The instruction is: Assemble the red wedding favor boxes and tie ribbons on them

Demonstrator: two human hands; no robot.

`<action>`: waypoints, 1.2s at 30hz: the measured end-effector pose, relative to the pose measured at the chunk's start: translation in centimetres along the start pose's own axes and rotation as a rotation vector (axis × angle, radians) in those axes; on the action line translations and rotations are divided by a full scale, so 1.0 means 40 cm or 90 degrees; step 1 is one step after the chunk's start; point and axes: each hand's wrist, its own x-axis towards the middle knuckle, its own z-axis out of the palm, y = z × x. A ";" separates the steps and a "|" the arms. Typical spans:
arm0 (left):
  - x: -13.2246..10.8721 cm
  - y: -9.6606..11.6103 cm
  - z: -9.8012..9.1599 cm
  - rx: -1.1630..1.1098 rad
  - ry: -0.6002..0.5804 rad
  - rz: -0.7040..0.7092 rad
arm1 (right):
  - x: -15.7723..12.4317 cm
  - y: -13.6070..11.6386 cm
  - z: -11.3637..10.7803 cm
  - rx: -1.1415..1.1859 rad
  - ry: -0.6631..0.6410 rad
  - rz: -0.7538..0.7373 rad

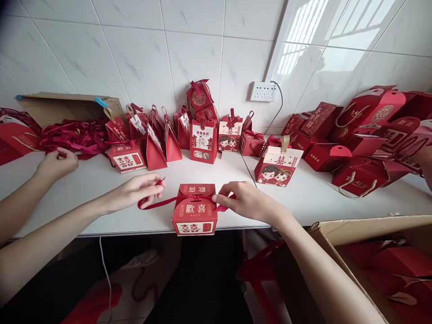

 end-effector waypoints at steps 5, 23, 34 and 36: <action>-0.003 0.005 0.010 0.174 -0.087 -0.056 | 0.008 -0.009 0.017 0.022 -0.034 0.005; -0.016 0.064 0.102 0.344 0.090 0.116 | 0.010 -0.030 0.019 0.191 -0.036 -0.027; 0.021 0.064 0.087 0.093 0.012 0.015 | 0.018 -0.010 0.039 0.276 -0.044 0.007; 0.029 0.061 0.077 -0.023 -0.062 -0.074 | 0.019 -0.007 0.040 0.286 -0.047 0.009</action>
